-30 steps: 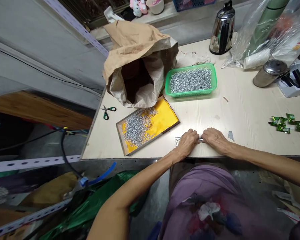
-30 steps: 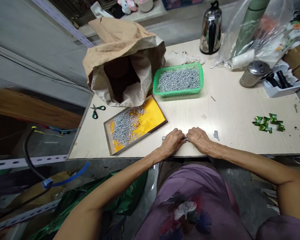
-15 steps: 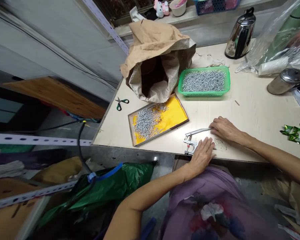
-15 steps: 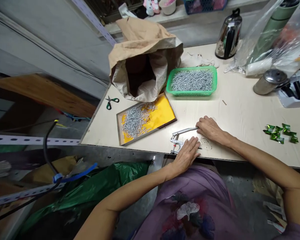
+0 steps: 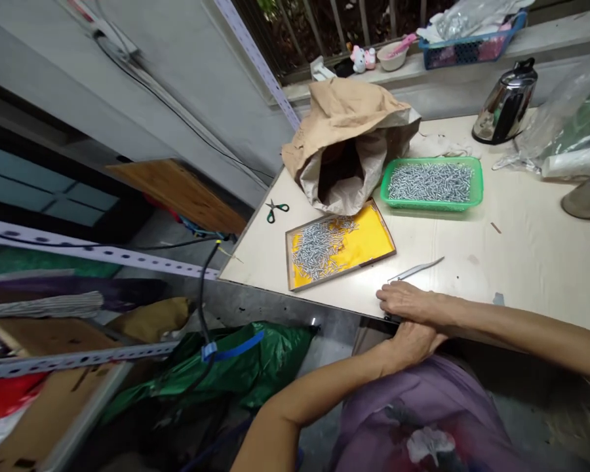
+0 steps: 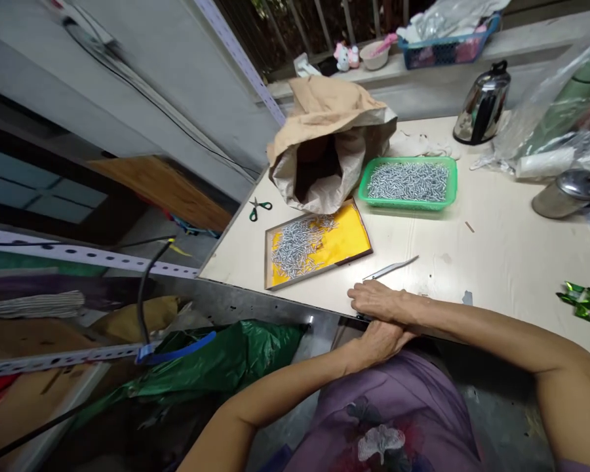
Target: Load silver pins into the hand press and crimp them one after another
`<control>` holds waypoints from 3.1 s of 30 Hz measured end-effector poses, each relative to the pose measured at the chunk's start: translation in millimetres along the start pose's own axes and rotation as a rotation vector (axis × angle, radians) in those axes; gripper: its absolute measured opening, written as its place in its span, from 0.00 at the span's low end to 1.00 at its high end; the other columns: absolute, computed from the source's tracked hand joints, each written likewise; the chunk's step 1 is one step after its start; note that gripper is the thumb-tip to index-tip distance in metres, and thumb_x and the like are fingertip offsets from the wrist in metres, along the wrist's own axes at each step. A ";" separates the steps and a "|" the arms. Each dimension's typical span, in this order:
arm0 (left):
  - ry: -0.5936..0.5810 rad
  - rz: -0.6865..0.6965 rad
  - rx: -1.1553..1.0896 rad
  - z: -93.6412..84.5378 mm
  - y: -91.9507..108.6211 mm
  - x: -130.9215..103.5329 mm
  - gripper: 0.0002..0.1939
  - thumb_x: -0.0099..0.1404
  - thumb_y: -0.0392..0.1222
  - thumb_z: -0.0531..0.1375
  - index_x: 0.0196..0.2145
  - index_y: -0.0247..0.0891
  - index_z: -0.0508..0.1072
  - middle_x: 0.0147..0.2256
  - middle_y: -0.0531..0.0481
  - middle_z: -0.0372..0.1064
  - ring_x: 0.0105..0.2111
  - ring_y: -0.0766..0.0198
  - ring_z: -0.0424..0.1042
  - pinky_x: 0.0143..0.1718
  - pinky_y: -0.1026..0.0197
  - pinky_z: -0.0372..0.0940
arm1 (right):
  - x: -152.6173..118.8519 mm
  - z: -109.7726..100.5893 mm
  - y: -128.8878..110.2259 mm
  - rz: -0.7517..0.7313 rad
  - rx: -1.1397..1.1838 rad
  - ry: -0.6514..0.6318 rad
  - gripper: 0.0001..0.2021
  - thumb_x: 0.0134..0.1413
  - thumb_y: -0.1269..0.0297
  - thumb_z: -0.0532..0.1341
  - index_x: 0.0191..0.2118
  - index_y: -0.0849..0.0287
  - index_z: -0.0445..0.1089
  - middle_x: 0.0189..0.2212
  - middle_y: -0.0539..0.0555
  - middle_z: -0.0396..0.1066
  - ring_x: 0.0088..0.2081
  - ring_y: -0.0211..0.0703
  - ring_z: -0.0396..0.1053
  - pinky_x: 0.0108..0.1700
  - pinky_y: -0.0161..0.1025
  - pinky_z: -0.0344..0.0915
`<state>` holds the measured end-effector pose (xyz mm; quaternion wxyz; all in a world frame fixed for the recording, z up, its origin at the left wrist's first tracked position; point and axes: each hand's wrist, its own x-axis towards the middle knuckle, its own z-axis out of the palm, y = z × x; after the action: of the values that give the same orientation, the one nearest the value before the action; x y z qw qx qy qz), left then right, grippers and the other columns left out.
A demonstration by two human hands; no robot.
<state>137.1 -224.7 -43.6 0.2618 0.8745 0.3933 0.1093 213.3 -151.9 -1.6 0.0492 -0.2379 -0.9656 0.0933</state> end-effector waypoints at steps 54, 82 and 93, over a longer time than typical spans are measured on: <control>0.108 -0.946 -0.759 -83.0 -48.4 -25.6 0.15 0.48 0.48 0.63 0.26 0.31 0.76 0.21 0.52 0.69 0.21 0.71 0.61 0.21 0.69 0.53 | -80.6 1.8 -17.9 0.533 0.129 0.016 0.11 0.55 0.80 0.49 0.36 0.61 0.66 0.30 0.56 0.65 0.28 0.41 0.59 0.28 0.38 0.46; -0.037 -0.938 -0.585 -81.4 -51.7 -21.4 0.16 0.48 0.51 0.60 0.25 0.32 0.75 0.16 0.57 0.58 0.18 0.72 0.55 0.21 0.67 0.50 | -77.4 -26.8 24.2 0.502 -0.044 -0.121 0.39 0.46 0.48 0.65 0.60 0.63 0.57 0.48 0.65 0.68 0.48 0.60 0.62 0.48 0.52 0.56; -0.093 -0.948 -0.568 -90.4 -46.1 -16.0 0.13 0.49 0.47 0.59 0.24 0.32 0.75 0.15 0.60 0.54 0.17 0.73 0.50 0.20 0.67 0.47 | -82.1 -28.3 19.1 0.510 -0.016 -0.053 0.34 0.48 0.52 0.65 0.58 0.62 0.58 0.49 0.64 0.68 0.48 0.59 0.62 0.51 0.55 0.49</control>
<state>61.5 -177.5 7.3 0.5248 0.5007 0.6871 0.0426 298.3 -169.3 18.0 -0.0030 -0.4714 -0.8761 0.1014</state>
